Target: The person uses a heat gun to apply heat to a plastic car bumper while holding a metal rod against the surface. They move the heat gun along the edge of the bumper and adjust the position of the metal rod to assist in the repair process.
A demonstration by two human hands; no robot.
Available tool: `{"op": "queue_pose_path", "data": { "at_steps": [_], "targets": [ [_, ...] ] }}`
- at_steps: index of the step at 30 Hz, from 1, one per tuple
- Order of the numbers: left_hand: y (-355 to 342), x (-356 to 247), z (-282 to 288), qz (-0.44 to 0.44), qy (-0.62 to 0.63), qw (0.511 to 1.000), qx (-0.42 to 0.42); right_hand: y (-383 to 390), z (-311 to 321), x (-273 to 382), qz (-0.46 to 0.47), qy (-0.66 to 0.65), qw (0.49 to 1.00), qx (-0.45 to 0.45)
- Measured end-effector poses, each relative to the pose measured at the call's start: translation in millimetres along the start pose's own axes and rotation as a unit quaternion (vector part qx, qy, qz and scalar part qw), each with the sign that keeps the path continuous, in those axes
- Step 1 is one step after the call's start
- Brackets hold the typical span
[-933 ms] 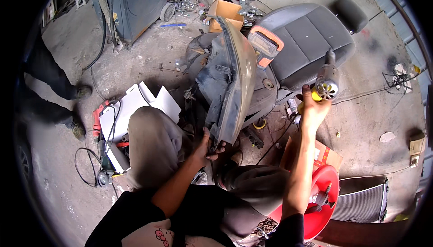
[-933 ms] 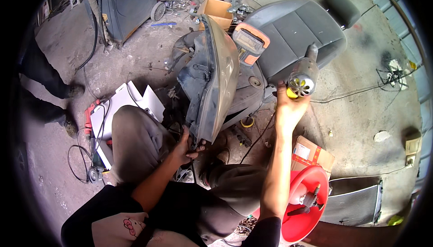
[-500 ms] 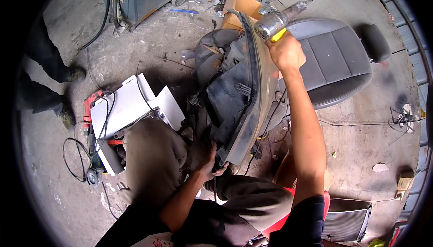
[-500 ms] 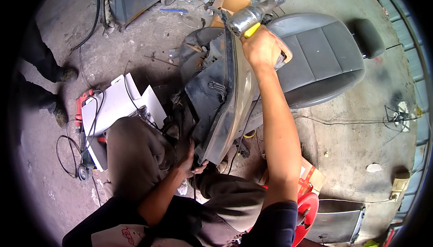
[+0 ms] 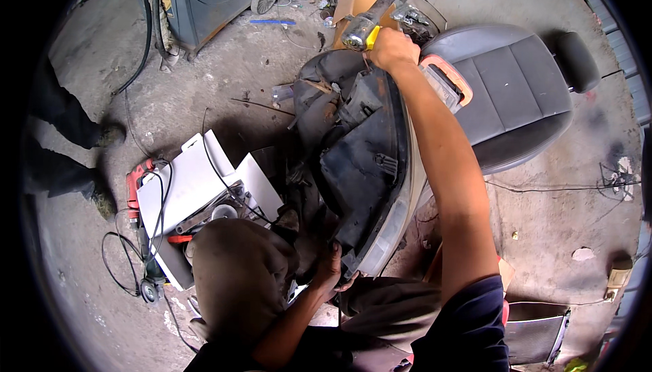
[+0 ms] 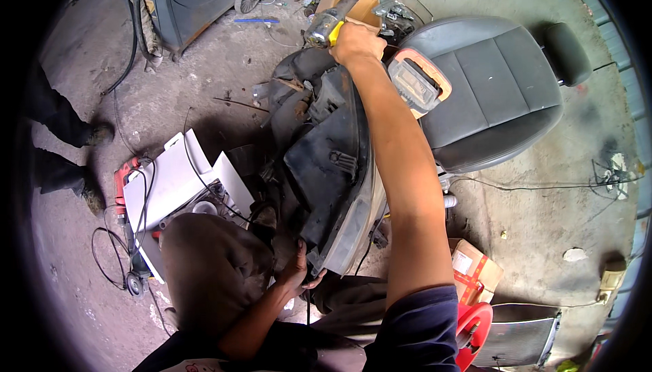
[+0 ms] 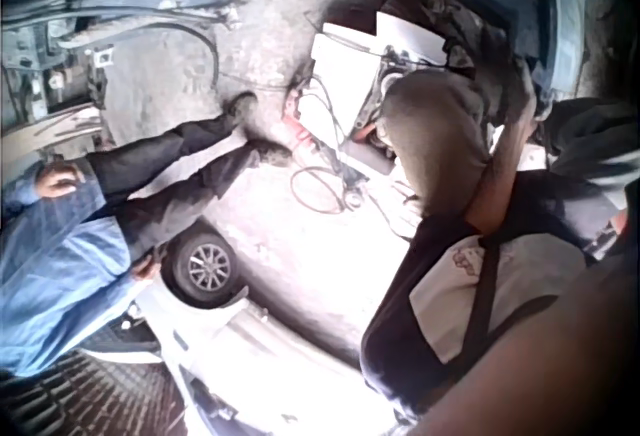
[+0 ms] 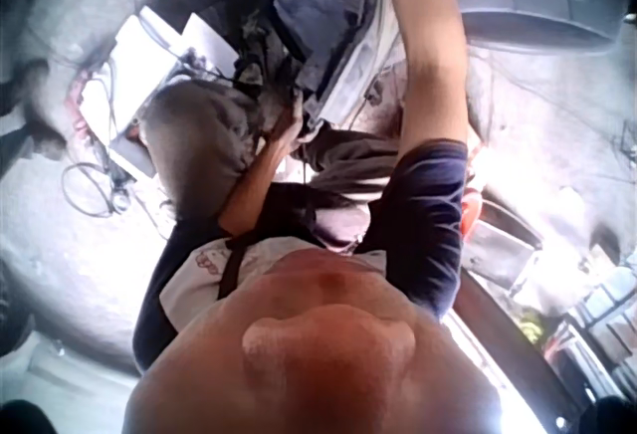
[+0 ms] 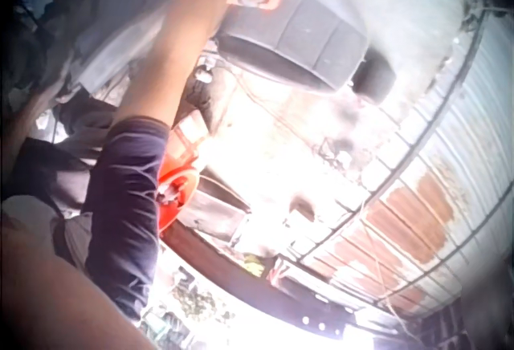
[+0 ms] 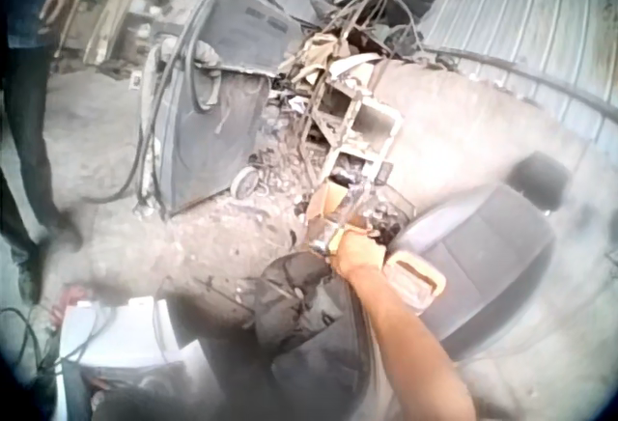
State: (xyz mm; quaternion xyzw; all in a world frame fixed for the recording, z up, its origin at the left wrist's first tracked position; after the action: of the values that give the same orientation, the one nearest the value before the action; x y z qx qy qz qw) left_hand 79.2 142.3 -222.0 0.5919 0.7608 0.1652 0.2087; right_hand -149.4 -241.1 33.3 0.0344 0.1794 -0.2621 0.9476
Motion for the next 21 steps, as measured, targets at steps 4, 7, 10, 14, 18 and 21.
{"op": "queue_pose_path", "data": {
  "at_steps": [4,7,10,14,18,21],
  "targets": [
    [-6,5,8,-0.036,-0.002,0.999,-0.018,-7,-6,2,0.003,0.009,1.0,-0.02],
    [-8,13,14,-0.069,-0.023,0.996,-0.055,-3,-1,0,0.019,0.028,0.999,-0.039],
    [-17,23,30,-0.112,-0.049,0.991,-0.046,7,13,-19,0.013,-0.002,0.999,-0.044],
    [2,13,28,-0.191,-0.117,0.97,-0.099,25,50,-64,0.003,-0.047,0.992,-0.114],
    [51,-47,0,-0.406,-0.253,0.864,-0.16,50,61,-155,0.005,-0.232,0.96,-0.159],
    [69,-80,-5,-0.441,-0.276,0.844,-0.129,79,47,-219,-0.033,-0.427,0.869,-0.248]
  ]
}}
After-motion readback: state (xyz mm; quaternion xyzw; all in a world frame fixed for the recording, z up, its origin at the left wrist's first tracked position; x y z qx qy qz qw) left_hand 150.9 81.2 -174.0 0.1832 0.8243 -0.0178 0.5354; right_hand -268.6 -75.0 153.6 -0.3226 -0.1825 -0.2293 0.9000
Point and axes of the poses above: each hand's wrist, its own y-axis away from the middle knuckle, its own z-axis out of the back of the hand, x = y × z, the point moved 8 cm from there along -y, towards the middle knuckle, and after that the axes turned 11 degrees about y, right-handed, at the moved point
